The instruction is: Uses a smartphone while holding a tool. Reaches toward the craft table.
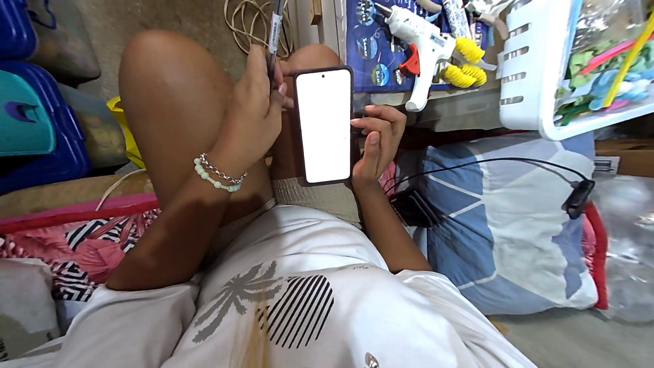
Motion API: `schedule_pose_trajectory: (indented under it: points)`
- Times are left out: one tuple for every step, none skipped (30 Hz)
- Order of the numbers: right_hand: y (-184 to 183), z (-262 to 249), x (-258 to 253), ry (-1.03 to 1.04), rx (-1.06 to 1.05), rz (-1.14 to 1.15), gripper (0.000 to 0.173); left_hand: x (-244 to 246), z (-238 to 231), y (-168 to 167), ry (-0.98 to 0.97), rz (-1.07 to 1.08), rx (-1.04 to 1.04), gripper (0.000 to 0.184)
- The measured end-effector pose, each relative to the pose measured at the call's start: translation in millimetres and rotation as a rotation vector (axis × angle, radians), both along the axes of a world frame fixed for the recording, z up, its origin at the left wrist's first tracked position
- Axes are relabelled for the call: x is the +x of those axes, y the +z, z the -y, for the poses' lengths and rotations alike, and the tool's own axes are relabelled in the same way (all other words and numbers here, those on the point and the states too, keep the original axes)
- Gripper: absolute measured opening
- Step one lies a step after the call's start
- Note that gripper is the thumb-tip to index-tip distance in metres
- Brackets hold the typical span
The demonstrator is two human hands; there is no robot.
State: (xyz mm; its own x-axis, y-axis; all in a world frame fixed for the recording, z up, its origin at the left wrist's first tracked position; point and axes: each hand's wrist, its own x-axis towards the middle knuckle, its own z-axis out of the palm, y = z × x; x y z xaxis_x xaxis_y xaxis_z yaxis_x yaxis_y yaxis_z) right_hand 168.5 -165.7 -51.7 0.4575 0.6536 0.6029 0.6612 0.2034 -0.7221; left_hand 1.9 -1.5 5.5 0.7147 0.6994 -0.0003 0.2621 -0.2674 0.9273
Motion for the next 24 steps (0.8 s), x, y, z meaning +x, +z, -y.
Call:
schedule_pose_trajectory:
  points:
    - [-2.6, -1.1, 2.1, -0.001, 0.017, 0.003, 0.051, 0.1, 0.1, -0.1, 0.003, 0.000, 0.001, 0.012]
    - [-4.0, -1.6, 3.4, 0.001, 0.025, 0.005, 0.051, 0.1, 0.0, -0.2, 0.005, -0.001, 0.004, 0.011]
    - [-4.6, -1.7, 4.0, 0.003, 0.027, 0.005, 0.051, 0.1, -0.1, 0.1, 0.006, -0.003, 0.006, 0.011]
    - [-4.7, -1.7, 4.1, 0.005, 0.027, 0.003, 0.051, 0.0, 0.0, 0.7, 0.005, -0.006, 0.004, 0.011]
    - [-4.7, -1.7, 4.0, 0.005, 0.028, 0.001, 0.051, -0.2, 0.0, 1.3, 0.001, -0.008, 0.000, 0.011]
    - [-4.6, -1.8, 3.8, 0.005, 0.028, 0.000, 0.051, -0.4, -0.1, 1.4, -0.001, -0.007, -0.002, 0.011]
    - [-4.6, -1.8, 3.9, 0.005, 0.028, 0.001, 0.051, -0.3, -0.2, 1.1, 0.000, -0.001, -0.001, 0.010]
    - [-4.7, -1.9, 4.1, 0.006, 0.029, 0.003, 0.051, -0.4, -0.4, 0.4, 0.001, 0.004, -0.001, 0.009]
    - [-4.8, -1.8, 4.1, 0.007, 0.027, 0.004, 0.051, -0.6, -0.5, 0.0, 0.000, 0.006, -0.002, 0.010]
    - [-4.9, -1.6, 4.2, 0.009, 0.028, 0.002, 0.050, -1.0, -0.6, -0.3, -0.003, 0.007, -0.003, 0.010]
    - [-4.9, -1.5, 4.3, 0.012, 0.029, 0.000, 0.050, -1.2, -0.8, -0.5, -0.007, 0.009, -0.001, 0.010]
    - [-4.8, -1.2, 4.4, 0.015, 0.028, -0.001, 0.050, -1.4, -1.0, -0.8, -0.013, 0.013, 0.004, 0.011]
    - [-4.8, -1.1, 4.5, 0.016, 0.027, 0.000, 0.050, -1.4, -1.1, -1.0, -0.014, 0.012, 0.007, 0.011]
    - [-4.8, -1.2, 4.5, 0.015, 0.027, 0.000, 0.050, -1.4, -1.0, -1.1, -0.014, 0.010, 0.012, 0.011]
    - [-4.7, -1.2, 4.4, 0.014, 0.026, 0.000, 0.050, -1.4, -0.9, -1.1, -0.016, 0.009, 0.014, 0.011]
    - [-4.7, -1.3, 4.4, 0.013, 0.026, 0.000, 0.050, -1.4, -0.9, -1.1, -0.017, 0.011, 0.015, 0.011]
    - [-4.9, -1.3, 4.4, 0.012, 0.028, 0.000, 0.050, -1.4, -0.8, -0.9, -0.018, 0.013, 0.014, 0.011]
    - [-4.9, -1.3, 4.4, 0.013, 0.029, 0.000, 0.050, -1.5, -0.8, -0.8, -0.017, 0.013, 0.015, 0.011]
    - [-5.0, -1.4, 4.4, 0.014, 0.030, 0.000, 0.050, -1.5, -0.7, -0.8, -0.016, 0.014, 0.014, 0.011]
    - [-5.0, -1.3, 4.4, 0.014, 0.028, 0.001, 0.050, -1.5, -0.6, -0.7, -0.015, 0.015, 0.013, 0.011]
    - [-4.7, -1.1, 4.4, 0.014, 0.025, 0.001, 0.051, -1.5, -0.6, -0.4, -0.016, 0.014, 0.012, 0.011]
    - [-4.4, -1.2, 4.2, 0.015, 0.023, -0.001, 0.051, -1.6, -0.7, -0.1, -0.017, 0.014, 0.012, 0.011]
    - [-4.3, -1.2, 4.0, 0.014, 0.023, -0.004, 0.050, -1.8, -0.9, -0.2, -0.021, 0.013, 0.010, 0.011]
    - [-4.4, -1.2, 3.7, 0.013, 0.023, -0.007, 0.050, -2.0, -0.9, -0.1, -0.021, 0.012, 0.007, 0.010]
